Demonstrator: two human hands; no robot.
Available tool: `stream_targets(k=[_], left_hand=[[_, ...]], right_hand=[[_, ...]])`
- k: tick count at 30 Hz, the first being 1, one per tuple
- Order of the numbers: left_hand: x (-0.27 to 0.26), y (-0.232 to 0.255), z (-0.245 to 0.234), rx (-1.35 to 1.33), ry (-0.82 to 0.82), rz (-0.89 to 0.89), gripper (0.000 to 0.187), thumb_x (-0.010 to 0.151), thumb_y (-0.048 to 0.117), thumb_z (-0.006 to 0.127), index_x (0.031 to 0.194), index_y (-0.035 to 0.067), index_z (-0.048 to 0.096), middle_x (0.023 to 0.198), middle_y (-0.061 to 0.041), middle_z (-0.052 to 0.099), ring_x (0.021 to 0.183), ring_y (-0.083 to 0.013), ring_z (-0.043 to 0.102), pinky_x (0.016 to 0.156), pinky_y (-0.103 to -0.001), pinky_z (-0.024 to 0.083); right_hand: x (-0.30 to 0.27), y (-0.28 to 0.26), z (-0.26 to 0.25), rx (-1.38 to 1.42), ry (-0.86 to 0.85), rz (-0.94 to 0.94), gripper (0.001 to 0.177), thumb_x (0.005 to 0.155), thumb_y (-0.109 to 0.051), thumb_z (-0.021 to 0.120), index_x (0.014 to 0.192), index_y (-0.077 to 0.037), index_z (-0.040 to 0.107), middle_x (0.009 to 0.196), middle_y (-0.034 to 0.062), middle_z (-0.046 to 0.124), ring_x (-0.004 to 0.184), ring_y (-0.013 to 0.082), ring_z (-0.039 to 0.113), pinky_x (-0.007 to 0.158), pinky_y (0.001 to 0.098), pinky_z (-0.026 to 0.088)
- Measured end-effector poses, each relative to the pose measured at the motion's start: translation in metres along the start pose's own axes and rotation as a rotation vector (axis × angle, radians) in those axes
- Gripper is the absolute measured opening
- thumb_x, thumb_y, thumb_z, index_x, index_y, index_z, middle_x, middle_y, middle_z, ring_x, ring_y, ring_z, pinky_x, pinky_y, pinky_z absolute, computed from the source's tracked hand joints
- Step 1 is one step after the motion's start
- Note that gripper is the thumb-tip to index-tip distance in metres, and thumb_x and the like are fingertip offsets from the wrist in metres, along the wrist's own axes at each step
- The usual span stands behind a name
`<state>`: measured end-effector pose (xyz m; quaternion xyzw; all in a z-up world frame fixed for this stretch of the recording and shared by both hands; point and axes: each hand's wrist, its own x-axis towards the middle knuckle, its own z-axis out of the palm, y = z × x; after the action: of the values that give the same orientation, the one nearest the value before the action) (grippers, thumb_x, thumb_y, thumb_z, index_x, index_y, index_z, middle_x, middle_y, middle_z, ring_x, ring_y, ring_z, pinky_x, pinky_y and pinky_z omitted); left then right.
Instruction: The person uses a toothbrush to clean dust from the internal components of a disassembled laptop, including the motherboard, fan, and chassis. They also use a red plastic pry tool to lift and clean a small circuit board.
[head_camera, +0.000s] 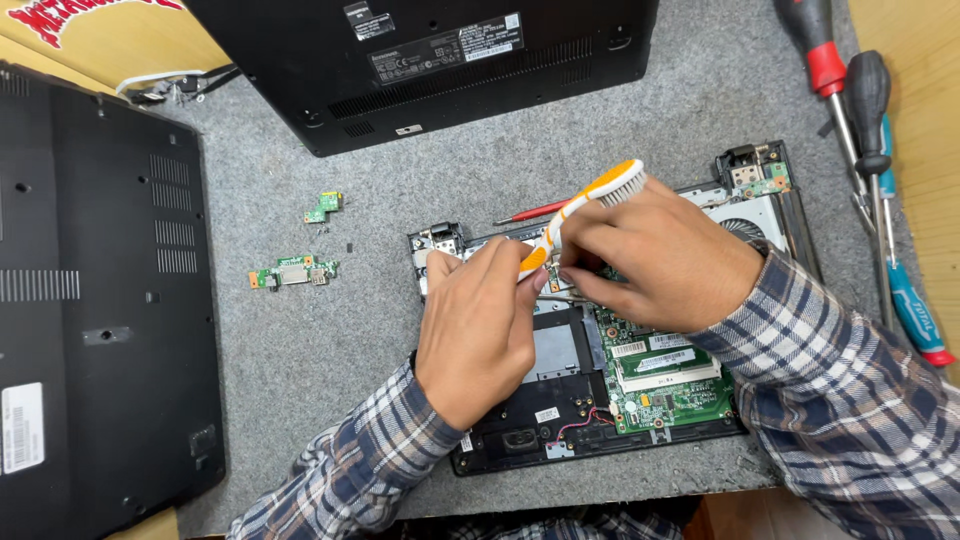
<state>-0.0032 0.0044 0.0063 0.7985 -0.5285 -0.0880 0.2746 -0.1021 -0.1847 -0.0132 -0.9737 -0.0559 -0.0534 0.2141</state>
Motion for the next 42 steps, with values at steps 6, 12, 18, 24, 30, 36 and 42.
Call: stream_targets(k=[6,12,18,24,30,36,42], left_hand=[[0.007,-0.039,-0.056,-0.225,-0.160,0.081,0.014,0.100,0.023,0.056,0.089,0.014,0.054,0.074,0.001,0.054,0.064,-0.0208,0.053,0.067,-0.038,0.036],[0.003,-0.060,-0.108,-0.392,-0.421,0.126,0.015,0.100,0.022,0.057,0.091,0.010,0.062,0.077,0.003,0.060,0.064,-0.0119,0.048,0.060,-0.028,0.038],[0.000,-0.057,-0.107,-0.504,-0.355,0.117,0.015,0.101,0.022,0.057,0.090,0.012,0.058,0.073,0.005,0.051,0.063,-0.0086,0.041,0.058,-0.026,0.034],[-0.003,-0.058,-0.119,-0.517,-0.397,0.285,0.018,0.101,0.024,0.053,0.090,0.011,0.056,0.077,0.002,0.054,0.069,-0.0136,0.048,0.062,-0.029,0.039],[-0.005,-0.082,-0.120,-0.358,-0.200,0.053,0.014,0.105,0.023,0.053,0.094,0.014,0.056,0.076,0.005,0.049,0.069,-0.0114,0.044,0.067,-0.029,0.036],[0.007,-0.068,-0.085,-0.761,0.161,0.003,0.017,0.105,0.027,0.049,0.100,0.011,0.049,0.077,0.001,0.054,0.066,-0.0065,0.055,0.063,-0.021,0.047],[0.028,-0.043,-0.068,-0.867,0.317,0.026,0.015,0.104,0.027,0.046,0.102,0.012,0.045,0.086,0.002,0.046,0.072,-0.0125,0.072,0.062,-0.019,0.036]], right_hand=[[0.001,-0.004,-0.007,-0.005,-0.017,0.018,0.017,0.094,-0.030,0.067,0.087,-0.017,0.058,0.082,-0.0036,0.059,0.082,0.0215,0.050,0.071,0.0400,0.041],[0.003,-0.019,-0.011,-0.024,0.101,-0.138,0.013,0.095,-0.028,0.070,0.096,-0.015,0.069,0.083,-0.0014,0.059,0.079,0.0218,0.048,0.069,0.0384,0.032],[0.006,-0.033,0.002,-0.054,0.065,-0.246,0.025,0.099,-0.026,0.062,0.119,-0.012,0.066,0.091,0.0028,0.057,0.081,0.0259,0.046,0.069,0.0404,0.038],[0.009,-0.040,-0.004,-0.016,0.124,-0.260,0.013,0.099,-0.018,0.063,0.098,-0.005,0.065,0.089,0.0075,0.060,0.077,0.0283,0.050,0.067,0.0408,0.040],[0.005,-0.033,-0.017,0.226,0.043,-0.043,0.009,0.097,-0.016,0.060,0.097,-0.008,0.063,0.084,0.0031,0.059,0.075,0.0199,0.052,0.074,0.0332,0.044],[0.010,-0.034,-0.004,0.038,0.062,-0.273,0.010,0.096,-0.018,0.067,0.098,-0.008,0.067,0.088,0.0068,0.059,0.078,0.0266,0.053,0.070,0.0394,0.043],[0.011,-0.035,-0.007,0.038,0.093,-0.303,0.013,0.098,-0.020,0.065,0.098,-0.006,0.066,0.087,0.0070,0.058,0.075,0.0266,0.051,0.068,0.0392,0.042]])
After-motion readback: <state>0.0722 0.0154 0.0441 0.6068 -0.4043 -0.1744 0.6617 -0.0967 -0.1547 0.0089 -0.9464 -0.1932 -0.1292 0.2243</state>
